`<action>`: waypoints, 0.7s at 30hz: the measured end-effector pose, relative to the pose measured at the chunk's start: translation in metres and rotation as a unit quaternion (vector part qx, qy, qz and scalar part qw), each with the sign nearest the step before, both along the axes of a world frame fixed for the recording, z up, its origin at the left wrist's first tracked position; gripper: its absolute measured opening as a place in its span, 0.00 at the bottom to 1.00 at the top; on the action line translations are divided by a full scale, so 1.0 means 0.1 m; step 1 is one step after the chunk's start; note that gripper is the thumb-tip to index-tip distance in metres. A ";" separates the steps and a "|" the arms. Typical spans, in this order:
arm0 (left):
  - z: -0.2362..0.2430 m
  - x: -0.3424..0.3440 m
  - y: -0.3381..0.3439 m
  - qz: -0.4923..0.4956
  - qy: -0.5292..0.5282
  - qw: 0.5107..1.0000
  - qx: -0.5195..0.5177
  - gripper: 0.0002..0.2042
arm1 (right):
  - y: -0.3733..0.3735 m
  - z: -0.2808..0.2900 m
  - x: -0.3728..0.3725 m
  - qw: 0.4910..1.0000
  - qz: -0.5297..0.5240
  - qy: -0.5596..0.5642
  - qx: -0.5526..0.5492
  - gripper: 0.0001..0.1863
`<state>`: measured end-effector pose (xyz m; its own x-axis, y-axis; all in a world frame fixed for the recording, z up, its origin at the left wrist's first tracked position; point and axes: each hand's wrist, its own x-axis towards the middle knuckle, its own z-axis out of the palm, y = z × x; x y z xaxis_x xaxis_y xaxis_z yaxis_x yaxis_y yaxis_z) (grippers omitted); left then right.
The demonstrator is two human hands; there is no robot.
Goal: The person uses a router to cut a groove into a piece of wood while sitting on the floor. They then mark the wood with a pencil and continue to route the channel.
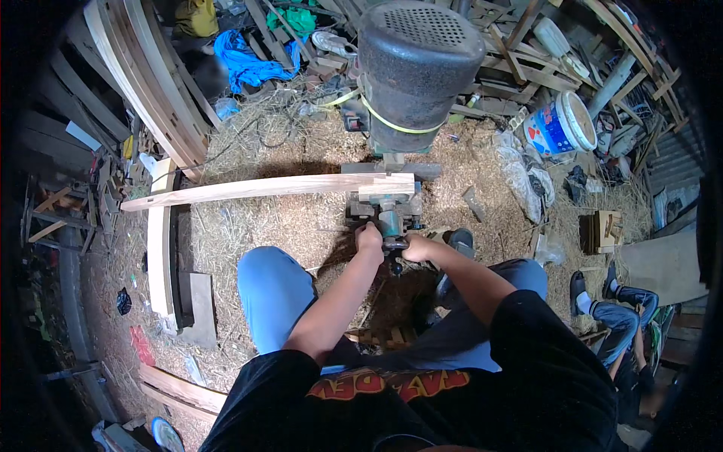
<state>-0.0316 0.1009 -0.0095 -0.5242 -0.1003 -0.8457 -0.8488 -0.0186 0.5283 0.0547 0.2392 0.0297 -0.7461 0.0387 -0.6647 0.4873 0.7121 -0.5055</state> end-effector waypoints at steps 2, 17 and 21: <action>-0.17 -0.01 -0.14 -0.035 0.039 0.998 -0.046 0.16 | -0.15 0.17 -0.06 0.999 0.019 -0.009 -0.041 0.22; -0.23 -0.09 -0.08 -0.059 0.073 0.995 -0.041 0.25 | -0.07 0.26 -0.13 0.999 0.038 -0.022 -0.006 0.17; -0.22 -0.13 -0.07 -0.051 -0.013 0.999 0.016 0.25 | -0.06 -0.20 0.07 0.997 0.002 0.067 -0.049 0.14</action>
<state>-0.0441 0.0937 -0.0318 -0.5085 -0.0198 -0.8608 -0.8604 0.0510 0.5071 0.0614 0.2331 0.0094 -0.8282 -0.0244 -0.5599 0.4080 0.6586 -0.6322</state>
